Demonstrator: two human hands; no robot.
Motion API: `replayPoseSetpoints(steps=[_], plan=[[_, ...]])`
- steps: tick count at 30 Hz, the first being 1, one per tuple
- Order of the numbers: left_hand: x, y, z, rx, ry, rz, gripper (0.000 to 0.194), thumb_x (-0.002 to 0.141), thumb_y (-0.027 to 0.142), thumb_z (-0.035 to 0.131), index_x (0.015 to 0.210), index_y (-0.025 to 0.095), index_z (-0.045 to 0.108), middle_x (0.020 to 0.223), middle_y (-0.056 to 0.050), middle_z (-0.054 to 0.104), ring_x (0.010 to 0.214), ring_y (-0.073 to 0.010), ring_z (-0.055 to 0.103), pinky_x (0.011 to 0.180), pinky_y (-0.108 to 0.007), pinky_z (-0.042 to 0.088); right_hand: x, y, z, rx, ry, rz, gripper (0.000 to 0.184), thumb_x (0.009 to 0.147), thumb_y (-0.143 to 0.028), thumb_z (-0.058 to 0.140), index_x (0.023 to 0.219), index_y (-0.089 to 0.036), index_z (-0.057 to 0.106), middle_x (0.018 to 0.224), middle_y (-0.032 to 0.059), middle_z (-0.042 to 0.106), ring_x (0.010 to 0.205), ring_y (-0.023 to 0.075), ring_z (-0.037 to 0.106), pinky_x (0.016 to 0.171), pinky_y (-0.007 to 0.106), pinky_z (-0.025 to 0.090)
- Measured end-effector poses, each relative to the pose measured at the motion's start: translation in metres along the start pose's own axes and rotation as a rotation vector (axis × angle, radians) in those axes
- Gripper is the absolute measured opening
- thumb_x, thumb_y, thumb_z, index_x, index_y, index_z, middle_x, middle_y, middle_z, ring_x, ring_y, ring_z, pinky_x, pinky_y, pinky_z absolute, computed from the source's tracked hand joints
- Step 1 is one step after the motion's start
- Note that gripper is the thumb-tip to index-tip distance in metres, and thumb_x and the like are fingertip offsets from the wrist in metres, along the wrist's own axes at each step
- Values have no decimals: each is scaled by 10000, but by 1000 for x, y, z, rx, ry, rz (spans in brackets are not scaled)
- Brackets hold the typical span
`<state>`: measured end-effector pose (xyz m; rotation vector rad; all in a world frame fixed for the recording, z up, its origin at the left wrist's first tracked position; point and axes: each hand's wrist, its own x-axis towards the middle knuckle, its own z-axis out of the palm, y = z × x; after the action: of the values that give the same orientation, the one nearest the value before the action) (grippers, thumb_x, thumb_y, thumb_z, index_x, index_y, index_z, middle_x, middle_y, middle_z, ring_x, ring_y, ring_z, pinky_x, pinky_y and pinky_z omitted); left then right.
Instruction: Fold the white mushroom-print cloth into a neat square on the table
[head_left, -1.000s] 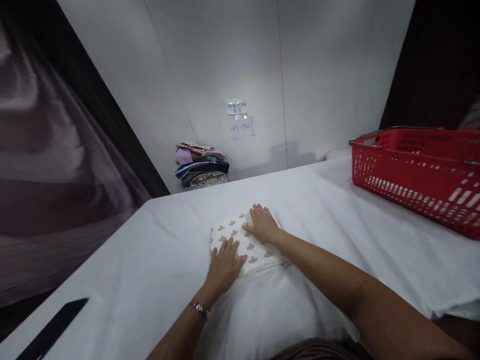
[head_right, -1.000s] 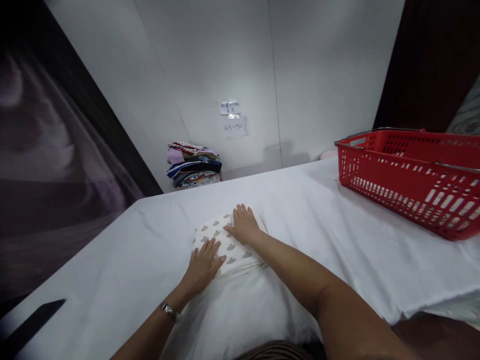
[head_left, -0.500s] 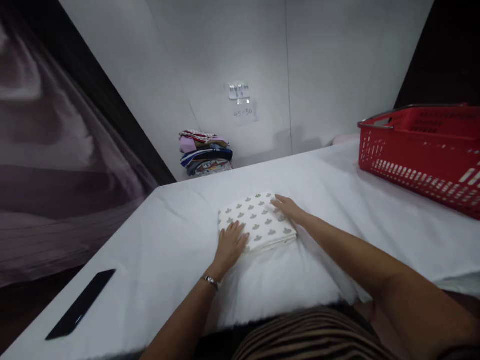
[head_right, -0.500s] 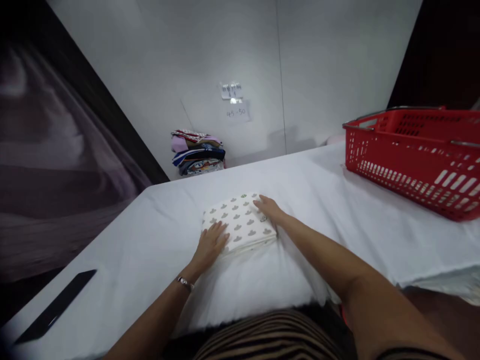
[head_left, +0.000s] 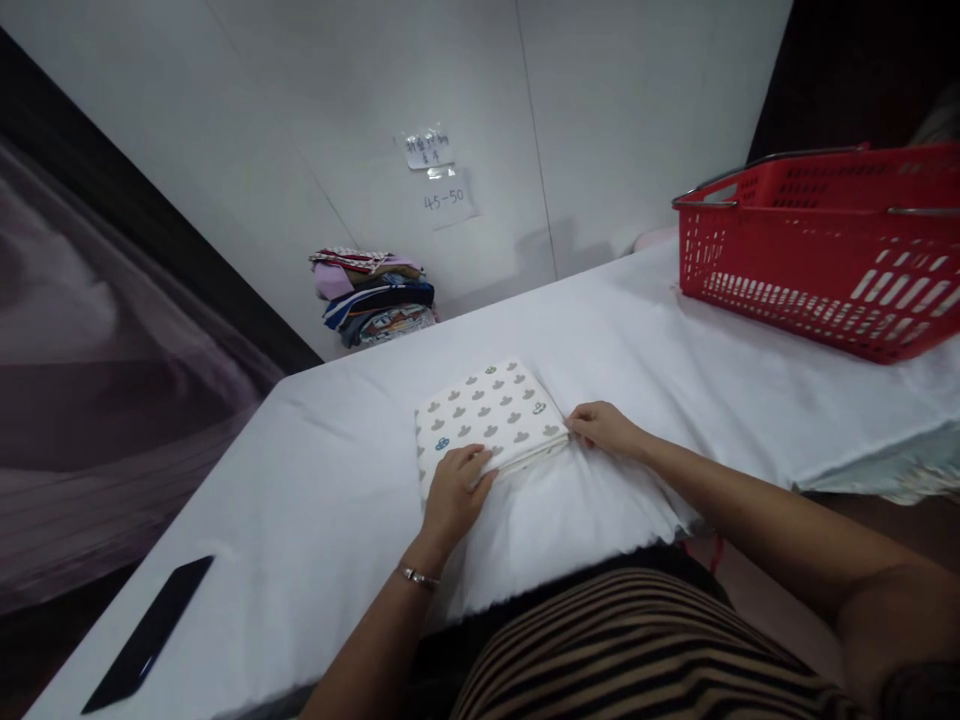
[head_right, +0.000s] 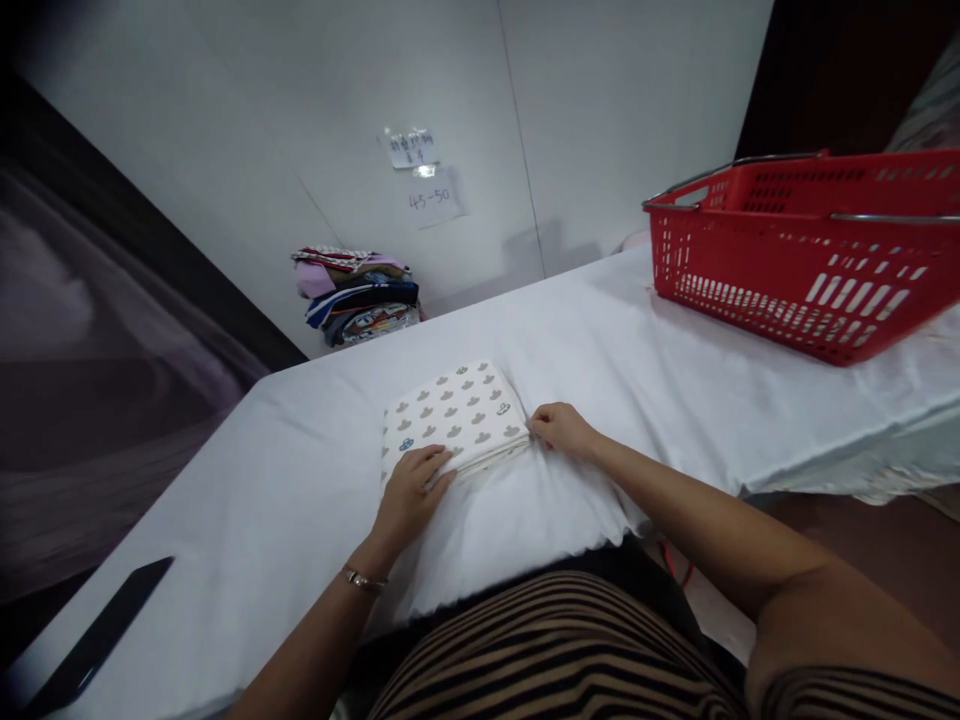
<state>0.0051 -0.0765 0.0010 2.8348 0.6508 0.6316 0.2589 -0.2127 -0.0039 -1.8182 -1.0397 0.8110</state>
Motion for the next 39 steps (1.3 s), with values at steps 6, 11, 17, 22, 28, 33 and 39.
replayPoseSetpoints(steps=[6,11,17,22,28,33,39], plan=[[17,17,11,6,-3,111,258,873,274,529,1111,221,612,1103,-68,604,1034,-218,528,905,-387,443,4,3,5,94,-88,104,359,785,-463,548,556,-191,501,383,-25,480,351,81,370,395,225,271],[30,29,18,14,-26,139,240,878,265,522,1092,221,621,1059,-71,604,987,-216,533,857,-387,447,5,-2,6,115,-53,68,315,757,-406,584,546,-190,494,376,-46,458,362,75,367,418,222,280],[29,28,20,10,-49,145,234,888,263,502,1080,220,630,1035,-66,605,956,-209,529,841,-381,440,7,-3,5,87,-91,120,308,740,-381,592,525,-192,479,376,-49,452,352,71,373,397,216,272],[28,28,20,33,-51,150,242,869,244,527,1090,216,621,1026,-68,601,948,-219,522,826,-387,439,10,1,7,28,-126,208,335,736,-436,606,538,-190,495,388,-21,490,333,84,401,366,221,259],[27,29,20,61,-67,151,266,853,222,547,1112,217,609,1035,-67,593,963,-224,511,831,-389,435,10,-2,9,125,-85,139,289,737,-348,591,525,-187,478,396,-42,472,343,62,372,374,207,252],[25,29,20,47,-69,182,288,857,203,533,1138,218,593,1056,-63,592,975,-220,511,849,-382,441,11,3,6,47,-108,141,225,712,-289,585,533,-185,495,361,-45,455,337,67,357,374,209,257],[23,10,4,-4,45,103,248,882,305,503,1078,217,628,1077,-62,617,1012,-206,551,894,-369,464,15,-4,2,-12,-122,142,322,768,-466,563,609,-192,506,437,-28,516,381,89,427,409,219,316]])
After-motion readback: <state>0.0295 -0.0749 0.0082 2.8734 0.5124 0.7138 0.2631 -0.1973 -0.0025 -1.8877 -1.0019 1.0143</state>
